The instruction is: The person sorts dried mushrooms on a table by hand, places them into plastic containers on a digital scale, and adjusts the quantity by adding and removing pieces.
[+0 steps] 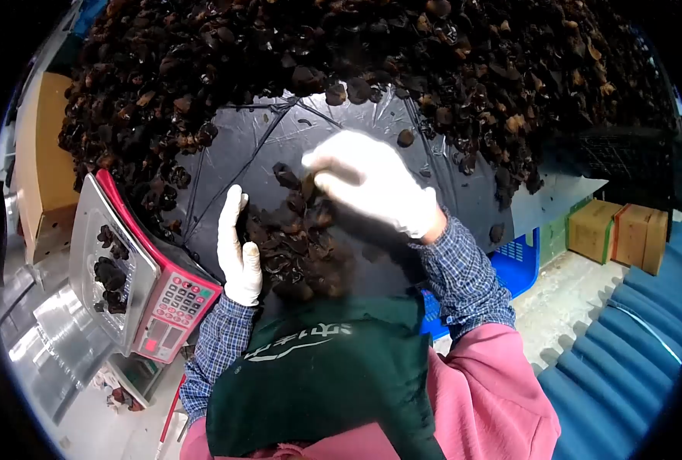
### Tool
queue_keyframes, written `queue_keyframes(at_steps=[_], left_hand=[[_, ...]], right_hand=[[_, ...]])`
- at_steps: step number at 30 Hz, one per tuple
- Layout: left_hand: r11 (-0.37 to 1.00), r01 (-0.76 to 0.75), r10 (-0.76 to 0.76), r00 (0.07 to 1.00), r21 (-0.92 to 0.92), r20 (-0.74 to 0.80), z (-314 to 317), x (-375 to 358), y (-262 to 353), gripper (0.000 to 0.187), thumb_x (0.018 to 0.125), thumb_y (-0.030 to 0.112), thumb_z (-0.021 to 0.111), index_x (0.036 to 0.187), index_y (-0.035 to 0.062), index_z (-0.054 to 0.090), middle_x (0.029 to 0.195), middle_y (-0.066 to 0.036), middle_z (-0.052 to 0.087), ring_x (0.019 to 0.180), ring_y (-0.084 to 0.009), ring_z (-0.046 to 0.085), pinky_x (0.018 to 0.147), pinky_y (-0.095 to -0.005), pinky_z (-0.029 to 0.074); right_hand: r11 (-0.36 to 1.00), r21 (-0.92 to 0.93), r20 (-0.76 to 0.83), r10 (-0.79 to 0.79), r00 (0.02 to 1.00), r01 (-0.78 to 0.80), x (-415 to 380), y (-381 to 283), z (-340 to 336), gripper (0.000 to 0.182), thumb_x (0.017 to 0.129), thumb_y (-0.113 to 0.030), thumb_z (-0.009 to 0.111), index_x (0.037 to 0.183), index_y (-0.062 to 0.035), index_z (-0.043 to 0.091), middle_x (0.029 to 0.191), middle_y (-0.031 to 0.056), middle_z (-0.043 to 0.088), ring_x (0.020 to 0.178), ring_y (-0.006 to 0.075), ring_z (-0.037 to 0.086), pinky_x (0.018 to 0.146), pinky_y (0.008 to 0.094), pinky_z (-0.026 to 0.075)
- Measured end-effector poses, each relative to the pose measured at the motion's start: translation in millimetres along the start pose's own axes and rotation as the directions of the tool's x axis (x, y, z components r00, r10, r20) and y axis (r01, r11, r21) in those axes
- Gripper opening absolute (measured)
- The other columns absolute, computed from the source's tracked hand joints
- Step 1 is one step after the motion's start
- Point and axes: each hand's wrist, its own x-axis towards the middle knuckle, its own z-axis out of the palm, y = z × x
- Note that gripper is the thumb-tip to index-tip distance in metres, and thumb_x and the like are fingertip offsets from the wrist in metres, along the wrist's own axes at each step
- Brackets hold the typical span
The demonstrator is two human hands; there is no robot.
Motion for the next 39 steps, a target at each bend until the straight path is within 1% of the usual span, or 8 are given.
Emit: queue_keyframes(at_steps=[6, 12, 17, 21, 24, 27, 31, 39], left_hand=[[0.999, -0.018, 0.018, 1.000, -0.047, -0.003, 2.5, -1.0, -5.9, 0.069, 0.104, 0.044, 0.056, 0.153, -0.0020, 0.044, 0.156, -0.021, 0.049, 0.143, -0.0352, 0.049, 0.120, -0.0459, 0.037], [0.994, -0.052, 0.051, 0.999, -0.100, -0.020, 1.6, -1.1, -9.8, 0.067, 0.104, 0.039, 0.059, 0.153, -0.0034, 0.044, 0.154, -0.022, 0.050, 0.142, -0.0354, 0.049, 0.120, -0.0454, 0.038], [0.992, -0.047, 0.042, 0.998, -0.115, -0.052, 4.8, 0.8, -9.1, 0.067, 0.102, 0.038, 0.064, 0.152, -0.0031, 0.046, 0.152, -0.021, 0.053, 0.139, -0.0336, 0.053, 0.117, -0.0437, 0.042], [0.985, -0.120, 0.116, 0.992, 0.121, 0.039, 1.4, 2.6, -0.3, 0.067, 0.107, 0.046, 0.052, 0.155, -0.0008, 0.044, 0.155, -0.018, 0.050, 0.141, -0.0301, 0.050, 0.121, -0.0411, 0.035], [0.965, -0.179, 0.131, 0.963, 0.194, 0.236, -13.1, 4.8, 10.5, 0.075, 0.099, 0.042, 0.066, 0.157, 0.0023, 0.040, 0.157, -0.017, 0.048, 0.145, -0.0334, 0.045, 0.123, -0.0433, 0.030], [0.961, 0.259, -0.199, 0.890, -0.095, 0.410, -25.0, 0.8, 58.5, 0.114, 0.075, 0.055, 0.086, 0.160, 0.0003, 0.033, 0.162, -0.022, 0.039, 0.149, -0.0385, 0.038, 0.124, -0.0472, 0.028], [0.952, -0.257, 0.190, 0.920, 0.164, 0.342, -21.8, -38.4, 23.1, 0.131, 0.066, 0.061, 0.090, 0.161, -0.0023, 0.026, 0.162, -0.029, 0.033, 0.150, -0.0437, 0.035, 0.123, -0.0516, 0.030], [0.937, -0.175, 0.089, 0.957, 0.303, 0.277, -9.8, -25.8, 36.2, 0.110, 0.068, 0.026, 0.092, 0.158, 0.0017, 0.035, 0.155, -0.024, 0.044, 0.138, -0.0428, 0.048, 0.114, -0.0487, 0.044]], right_hand=[[0.676, -0.733, -0.266, -0.178, 0.947, -0.079, 37.9, 66.9, -2.7, 0.029, 0.088, -0.019, 0.073, 0.115, -0.0124, 0.072, 0.112, 0.0099, 0.067, 0.100, 0.0294, 0.062, 0.085, 0.0396, 0.055], [0.802, -0.597, -0.230, -0.194, 0.954, 0.019, 23.3, 82.9, 6.1, 0.014, 0.086, -0.010, 0.071, 0.100, -0.0109, 0.071, 0.098, 0.0064, 0.064, 0.095, 0.0273, 0.062, 0.080, 0.0389, 0.054], [0.948, 0.184, 0.125, 0.239, 0.963, -0.259, 2.0, 35.9, -3.8, 0.022, 0.101, -0.007, 0.063, 0.122, -0.0062, 0.072, 0.119, 0.0033, 0.070, 0.103, 0.0098, 0.065, 0.092, 0.0271, 0.053], [0.865, -0.411, -0.032, -0.329, 0.944, 0.287, 12.5, 48.0, 31.3, 0.039, 0.108, -0.029, 0.053, 0.142, -0.0118, 0.061, 0.143, 0.0120, 0.060, 0.136, 0.0312, 0.053, 0.118, 0.0433, 0.038], [0.943, -0.250, 0.345, -0.125, 0.930, 0.220, -19.4, 20.0, 37.5, 0.043, 0.108, -0.034, 0.049, 0.145, -0.0133, 0.058, 0.154, 0.0134, 0.051, 0.140, 0.0318, 0.048, 0.120, 0.0461, 0.034], [0.970, -0.184, 0.401, -0.076, 0.913, 0.161, -54.8, 0.7, 15.7, 0.077, 0.092, -0.059, 0.067, 0.151, -0.0122, 0.052, 0.158, 0.0178, 0.045, 0.142, 0.0367, 0.045, 0.118, 0.0493, 0.035], [0.933, -0.320, 0.403, -0.020, 0.915, 0.162, -100.6, -21.6, 23.0, 0.113, 0.079, -0.080, 0.065, 0.162, -0.0094, 0.036, 0.165, 0.0271, 0.028, 0.149, 0.0464, 0.032, 0.122, 0.0553, 0.026], [0.844, -0.492, 0.158, -0.154, 0.975, 0.213, -82.0, -33.7, 76.1, 0.083, 0.072, -0.026, 0.082, 0.150, -0.0249, 0.053, 0.154, 0.0191, 0.045, 0.123, 0.0408, 0.054, 0.103, 0.0506, 0.051]])
